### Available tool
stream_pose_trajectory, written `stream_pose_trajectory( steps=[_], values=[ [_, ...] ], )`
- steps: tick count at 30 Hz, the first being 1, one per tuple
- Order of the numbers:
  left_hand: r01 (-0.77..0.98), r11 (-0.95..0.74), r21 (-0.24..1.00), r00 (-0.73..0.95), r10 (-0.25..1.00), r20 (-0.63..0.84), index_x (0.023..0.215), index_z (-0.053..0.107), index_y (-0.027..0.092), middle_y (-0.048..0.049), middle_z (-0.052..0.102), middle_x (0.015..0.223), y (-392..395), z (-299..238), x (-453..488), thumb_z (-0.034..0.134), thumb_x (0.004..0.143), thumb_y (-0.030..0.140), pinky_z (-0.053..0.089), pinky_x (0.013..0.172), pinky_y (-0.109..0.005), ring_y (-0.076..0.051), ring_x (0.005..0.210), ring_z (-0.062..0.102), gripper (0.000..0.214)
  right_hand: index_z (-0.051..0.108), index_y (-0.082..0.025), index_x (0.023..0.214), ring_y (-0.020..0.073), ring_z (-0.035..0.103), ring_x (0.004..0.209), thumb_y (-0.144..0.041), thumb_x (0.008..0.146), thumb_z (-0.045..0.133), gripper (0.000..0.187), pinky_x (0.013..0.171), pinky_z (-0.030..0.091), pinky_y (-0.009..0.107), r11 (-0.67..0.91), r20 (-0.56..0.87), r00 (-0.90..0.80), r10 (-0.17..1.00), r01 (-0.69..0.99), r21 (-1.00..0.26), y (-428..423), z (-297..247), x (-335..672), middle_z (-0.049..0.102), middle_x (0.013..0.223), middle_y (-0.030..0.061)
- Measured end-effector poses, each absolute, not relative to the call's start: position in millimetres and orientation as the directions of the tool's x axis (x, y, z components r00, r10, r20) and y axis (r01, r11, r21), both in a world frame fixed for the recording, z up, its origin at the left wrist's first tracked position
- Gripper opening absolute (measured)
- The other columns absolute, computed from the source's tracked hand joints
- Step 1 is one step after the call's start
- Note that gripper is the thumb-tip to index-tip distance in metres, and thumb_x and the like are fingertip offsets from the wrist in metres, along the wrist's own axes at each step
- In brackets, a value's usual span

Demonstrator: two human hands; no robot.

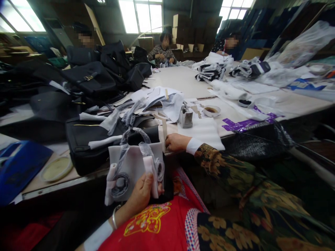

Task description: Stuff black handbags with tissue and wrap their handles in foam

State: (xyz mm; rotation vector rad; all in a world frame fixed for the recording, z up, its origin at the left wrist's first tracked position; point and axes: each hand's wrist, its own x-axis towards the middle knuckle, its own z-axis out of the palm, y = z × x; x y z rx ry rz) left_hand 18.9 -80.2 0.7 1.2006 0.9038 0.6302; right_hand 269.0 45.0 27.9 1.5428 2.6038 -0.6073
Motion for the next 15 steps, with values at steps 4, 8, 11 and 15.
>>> stream_pose_trajectory(
  steps=[4, 8, 11, 15],
  values=[
    [0.035, 0.262, 0.964, 0.529, 0.814, -0.240, 0.095, 0.054, 0.017, -0.0039, 0.069, 0.070, -81.1, -1.6, 17.3, 0.038, 0.098, 0.065, 0.047, 0.054, -0.027, -0.017, 0.057, 0.063, 0.051, 0.082, -0.015, 0.103, 0.0227, 0.068, 0.091, -0.022, 0.078, 0.070, 0.028, 0.083, 0.049, 0.027, 0.420, -0.240, -0.487, 0.840, 0.863, -0.281, 43.3, 26.5, 266.2, 0.073, 0.109, 0.0121],
    [0.036, 0.255, 0.966, 0.527, 0.816, -0.236, 0.096, 0.054, 0.017, -0.0039, 0.069, 0.070, -81.8, -3.5, 17.5, 0.037, 0.099, 0.064, 0.047, 0.054, -0.027, -0.017, 0.057, 0.063, 0.050, 0.079, -0.010, 0.105, 0.0256, 0.067, 0.090, -0.024, 0.074, 0.073, 0.035, 0.078, 0.049, 0.029, 0.423, -0.228, -0.469, 0.853, 0.878, -0.223, 39.5, 23.2, 261.0, 0.070, 0.110, 0.0174],
    [0.046, 0.255, 0.966, 0.519, 0.820, -0.242, 0.096, 0.054, 0.017, -0.0041, 0.069, 0.070, -81.8, -3.3, 18.5, 0.038, 0.097, 0.067, 0.047, 0.053, -0.027, -0.017, 0.056, 0.063, 0.053, 0.079, -0.010, 0.103, 0.0256, 0.067, 0.090, -0.020, 0.075, 0.069, 0.031, 0.077, 0.049, 0.029, 0.430, -0.239, -0.468, 0.851, 0.882, -0.195, 40.5, 21.5, 259.3, 0.071, 0.108, 0.0179],
    [0.057, 0.252, 0.966, 0.519, 0.819, -0.244, 0.096, 0.054, 0.017, -0.0051, 0.070, 0.071, -81.7, -1.8, 18.6, 0.038, 0.096, 0.068, 0.047, 0.052, -0.027, -0.018, 0.057, 0.063, 0.054, 0.079, -0.012, 0.103, 0.0241, 0.068, 0.089, -0.018, 0.076, 0.067, 0.030, 0.077, 0.049, 0.027, 0.442, -0.259, -0.478, 0.839, 0.877, -0.187, 45.4, 21.0, 260.7, 0.072, 0.107, 0.0158]
  ],
)
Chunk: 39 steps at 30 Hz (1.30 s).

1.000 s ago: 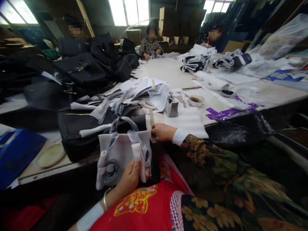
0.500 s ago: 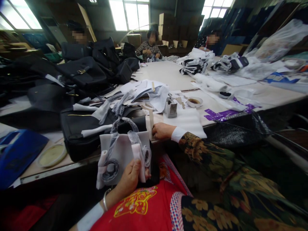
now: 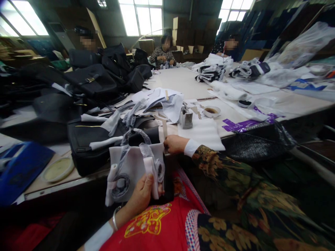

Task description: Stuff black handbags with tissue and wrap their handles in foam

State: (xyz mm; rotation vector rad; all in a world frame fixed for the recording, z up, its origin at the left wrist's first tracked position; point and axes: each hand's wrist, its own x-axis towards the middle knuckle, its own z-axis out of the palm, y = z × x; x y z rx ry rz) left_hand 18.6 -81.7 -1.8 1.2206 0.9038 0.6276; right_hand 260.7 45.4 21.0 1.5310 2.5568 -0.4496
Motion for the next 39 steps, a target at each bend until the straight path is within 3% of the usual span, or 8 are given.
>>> stream_pose_trajectory(
  steps=[9, 20, 39],
  values=[
    [0.041, 0.257, 0.966, 0.522, 0.818, -0.240, 0.094, 0.053, 0.018, -0.0045, 0.069, 0.071, -81, -3, 19, 0.038, 0.097, 0.067, 0.047, 0.052, -0.027, -0.017, 0.056, 0.063, 0.052, 0.075, -0.012, 0.110, 0.0230, 0.066, 0.096, -0.009, 0.079, 0.063, 0.033, 0.083, 0.048, 0.028, 0.534, -0.247, -0.571, 0.783, 0.821, -0.205, 43, 24, 271, 0.068, 0.115, 0.0166],
    [0.038, 0.268, 0.963, 0.521, 0.817, -0.248, 0.096, 0.055, 0.016, -0.0045, 0.069, 0.069, -82, -6, 19, 0.039, 0.096, 0.069, 0.048, 0.054, -0.028, -0.017, 0.055, 0.060, 0.055, 0.074, -0.011, 0.100, 0.0232, 0.064, 0.091, -0.018, 0.084, 0.062, 0.021, 0.080, 0.048, 0.032, 0.654, -0.247, -0.655, 0.714, 0.750, -0.095, 41, 22, 275, 0.069, 0.105, 0.0162],
    [0.060, 0.253, 0.966, 0.529, 0.813, -0.245, 0.098, 0.056, 0.017, -0.0040, 0.068, 0.070, -81, -5, 18, 0.037, 0.097, 0.068, 0.047, 0.054, -0.027, -0.016, 0.055, 0.058, 0.054, 0.076, -0.004, 0.096, 0.0273, 0.070, 0.079, -0.017, 0.089, 0.058, 0.023, 0.066, 0.047, 0.033, 0.651, -0.322, -0.606, 0.727, 0.758, 0.041, 36, 29, 251, 0.071, 0.088, 0.0200]
  ],
)
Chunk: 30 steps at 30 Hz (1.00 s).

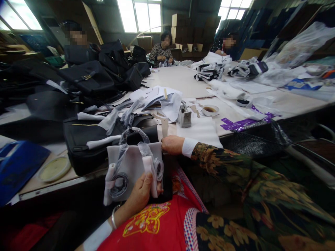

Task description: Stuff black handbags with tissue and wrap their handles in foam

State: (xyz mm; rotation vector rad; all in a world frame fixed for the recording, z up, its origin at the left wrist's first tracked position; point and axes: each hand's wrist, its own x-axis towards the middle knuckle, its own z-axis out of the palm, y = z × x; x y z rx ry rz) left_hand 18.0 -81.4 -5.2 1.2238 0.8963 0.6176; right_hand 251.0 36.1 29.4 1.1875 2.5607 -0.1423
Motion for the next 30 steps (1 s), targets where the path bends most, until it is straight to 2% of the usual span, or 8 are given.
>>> stream_pose_trajectory(
  steps=[6, 10, 18, 24, 30],
  values=[
    [0.043, 0.263, 0.964, 0.525, 0.815, -0.246, 0.098, 0.057, 0.016, -0.0042, 0.068, 0.069, -81, -6, 18, 0.040, 0.096, 0.068, 0.045, 0.051, -0.026, -0.015, 0.052, 0.056, 0.055, 0.078, -0.008, 0.093, 0.0253, 0.068, 0.081, -0.023, 0.089, 0.059, 0.025, 0.070, 0.047, 0.032, 0.649, -0.312, -0.614, 0.725, 0.761, 0.011, 40, 31, 253, 0.072, 0.092, 0.0184],
    [0.032, 0.266, 0.963, 0.522, 0.818, -0.243, 0.097, 0.057, 0.016, -0.0040, 0.068, 0.068, -81, -3, 19, 0.041, 0.095, 0.069, 0.045, 0.051, -0.026, -0.015, 0.053, 0.058, 0.055, 0.078, -0.009, 0.093, 0.0240, 0.067, 0.082, -0.020, 0.090, 0.055, 0.026, 0.071, 0.047, 0.032, 0.636, -0.294, -0.606, 0.739, 0.772, 0.005, 38, 32, 257, 0.071, 0.094, 0.0176],
    [0.037, 0.267, 0.963, 0.528, 0.813, -0.245, 0.094, 0.056, 0.018, -0.0037, 0.067, 0.068, -81, -3, 19, 0.040, 0.095, 0.070, 0.047, 0.054, -0.028, -0.017, 0.056, 0.059, 0.054, 0.077, -0.008, 0.099, 0.0262, 0.068, 0.088, -0.020, 0.083, 0.063, 0.024, 0.074, 0.048, 0.032, 0.623, -0.285, -0.604, 0.744, 0.782, -0.032, 35, 32, 258, 0.071, 0.097, 0.0187],
    [0.025, 0.271, 0.962, 0.531, 0.812, -0.243, 0.097, 0.055, 0.017, -0.0027, 0.066, 0.067, -81, -4, 19, 0.039, 0.095, 0.070, 0.047, 0.054, -0.027, -0.016, 0.054, 0.058, 0.055, 0.077, -0.006, 0.104, 0.0289, 0.069, 0.090, -0.025, 0.083, 0.064, 0.031, 0.075, 0.048, 0.033, 0.572, -0.288, -0.555, 0.780, 0.820, -0.031, 34, 34, 249, 0.072, 0.099, 0.0209],
    [0.030, 0.268, 0.963, 0.528, 0.814, -0.243, 0.097, 0.057, 0.017, -0.0030, 0.067, 0.069, -81, -4, 18, 0.041, 0.096, 0.068, 0.044, 0.052, -0.027, -0.015, 0.053, 0.057, 0.054, 0.080, -0.011, 0.098, 0.0271, 0.070, 0.087, -0.020, 0.081, 0.062, 0.026, 0.073, 0.048, 0.031, 0.550, -0.297, -0.538, 0.789, 0.834, -0.048, 41, 33, 250, 0.074, 0.099, 0.0183]
  ],
)
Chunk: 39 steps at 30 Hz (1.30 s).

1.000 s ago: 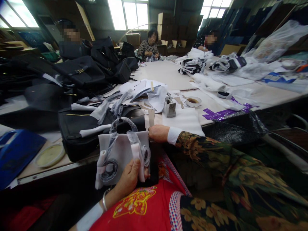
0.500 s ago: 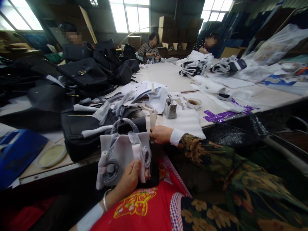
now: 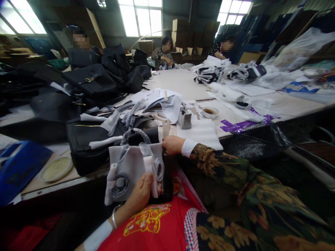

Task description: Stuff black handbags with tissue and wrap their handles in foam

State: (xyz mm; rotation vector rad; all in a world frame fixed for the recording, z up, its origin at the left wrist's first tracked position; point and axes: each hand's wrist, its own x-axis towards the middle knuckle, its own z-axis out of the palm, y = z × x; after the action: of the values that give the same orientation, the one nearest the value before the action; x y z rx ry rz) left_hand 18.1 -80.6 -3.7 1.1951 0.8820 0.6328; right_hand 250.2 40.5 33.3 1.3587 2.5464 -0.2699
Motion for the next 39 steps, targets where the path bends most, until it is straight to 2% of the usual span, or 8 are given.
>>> stream_pose_trajectory(
  steps=[7, 12, 17, 21, 25, 32, 35, 39],
  values=[
    [0.008, 0.285, 0.959, 0.523, 0.816, -0.247, 0.095, 0.056, 0.018, -0.0026, 0.067, 0.067, -81, -5, 19, 0.042, 0.094, 0.070, 0.045, 0.052, -0.027, -0.016, 0.052, 0.058, 0.054, 0.080, -0.012, 0.086, 0.0241, 0.070, 0.083, -0.018, 0.082, 0.063, 0.019, 0.075, 0.049, 0.029, 0.442, -0.182, -0.458, 0.870, 0.889, -0.120, 49, 22, 256, 0.076, 0.090, 0.0147],
    [-0.001, 0.282, 0.959, 0.545, 0.804, -0.236, 0.095, 0.054, 0.019, -0.0027, 0.067, 0.067, -80, -6, 18, 0.040, 0.095, 0.069, 0.048, 0.055, -0.029, -0.018, 0.055, 0.061, 0.052, 0.075, -0.008, 0.100, 0.0255, 0.067, 0.105, -0.014, 0.093, 0.046, 0.030, 0.094, 0.048, 0.031, 0.173, 0.171, -0.138, 0.975, 0.963, -0.205, 60, 37, 284, 0.073, 0.108, 0.0182],
    [0.022, 0.281, 0.959, 0.532, 0.809, -0.250, 0.094, 0.054, 0.019, -0.0045, 0.069, 0.070, -79, -5, 18, 0.040, 0.095, 0.069, 0.047, 0.055, -0.029, -0.019, 0.057, 0.061, 0.052, 0.063, -0.005, 0.122, 0.0234, 0.071, 0.095, -0.017, 0.101, 0.025, 0.045, 0.084, 0.054, 0.033, -0.050, 0.426, 0.217, 0.878, 0.928, -0.370, 66, 64, 320, 0.072, 0.108, 0.0203],
    [-0.003, 0.285, 0.958, 0.539, 0.808, -0.239, 0.092, 0.054, 0.020, -0.0019, 0.064, 0.065, -79, -7, 19, 0.041, 0.094, 0.070, 0.046, 0.056, -0.029, -0.019, 0.056, 0.059, 0.052, 0.064, -0.011, 0.114, 0.0215, 0.071, 0.076, -0.029, 0.101, 0.039, 0.033, 0.075, 0.057, 0.033, 0.026, 0.514, 0.349, 0.784, 0.808, -0.589, 47, 62, 322, 0.072, 0.083, 0.0111],
    [-0.021, 0.294, 0.955, 0.543, 0.806, -0.236, 0.086, 0.054, 0.020, -0.0005, 0.061, 0.061, -80, -6, 19, 0.042, 0.094, 0.071, 0.047, 0.056, -0.030, -0.018, 0.055, 0.059, 0.053, 0.063, -0.018, 0.105, 0.0212, 0.070, 0.072, -0.032, 0.099, 0.045, 0.024, 0.072, 0.058, 0.034, 0.140, 0.474, 0.276, 0.836, 0.728, -0.671, 5, 43, 303, 0.071, 0.081, 0.0081],
    [0.001, 0.289, 0.957, 0.528, 0.813, -0.246, 0.086, 0.055, 0.020, -0.0019, 0.064, 0.063, -79, -4, 20, 0.043, 0.093, 0.071, 0.048, 0.056, -0.029, -0.018, 0.056, 0.060, 0.053, 0.066, -0.021, 0.100, 0.0221, 0.067, 0.104, -0.029, 0.097, 0.052, 0.017, 0.093, 0.053, 0.033, 0.411, 0.259, -0.320, 0.911, 0.745, -0.526, -56, 22, 282, 0.070, 0.114, 0.0123],
    [0.010, 0.292, 0.956, 0.528, 0.811, -0.253, 0.091, 0.055, 0.019, -0.0036, 0.067, 0.066, -80, -3, 21, 0.043, 0.094, 0.071, 0.049, 0.056, -0.030, -0.018, 0.056, 0.060, 0.053, 0.068, -0.018, 0.103, 0.0226, 0.068, 0.100, -0.032, 0.098, 0.053, 0.021, 0.091, 0.052, 0.032, 0.277, 0.156, -0.230, 0.961, 0.840, -0.467, -47, 19, 282, 0.071, 0.109, 0.0126],
    [0.026, 0.276, 0.961, 0.520, 0.817, -0.249, 0.092, 0.055, 0.019, -0.0047, 0.069, 0.069, -81, 0, 21, 0.042, 0.094, 0.070, 0.048, 0.056, -0.030, -0.018, 0.055, 0.059, 0.053, 0.071, -0.018, 0.108, 0.0250, 0.068, 0.103, -0.043, 0.097, 0.054, 0.031, 0.089, 0.050, 0.032, 0.001, -0.045, -0.010, 0.999, 0.980, -0.201, -17, 20, 275, 0.072, 0.109, 0.0126]
  ],
)
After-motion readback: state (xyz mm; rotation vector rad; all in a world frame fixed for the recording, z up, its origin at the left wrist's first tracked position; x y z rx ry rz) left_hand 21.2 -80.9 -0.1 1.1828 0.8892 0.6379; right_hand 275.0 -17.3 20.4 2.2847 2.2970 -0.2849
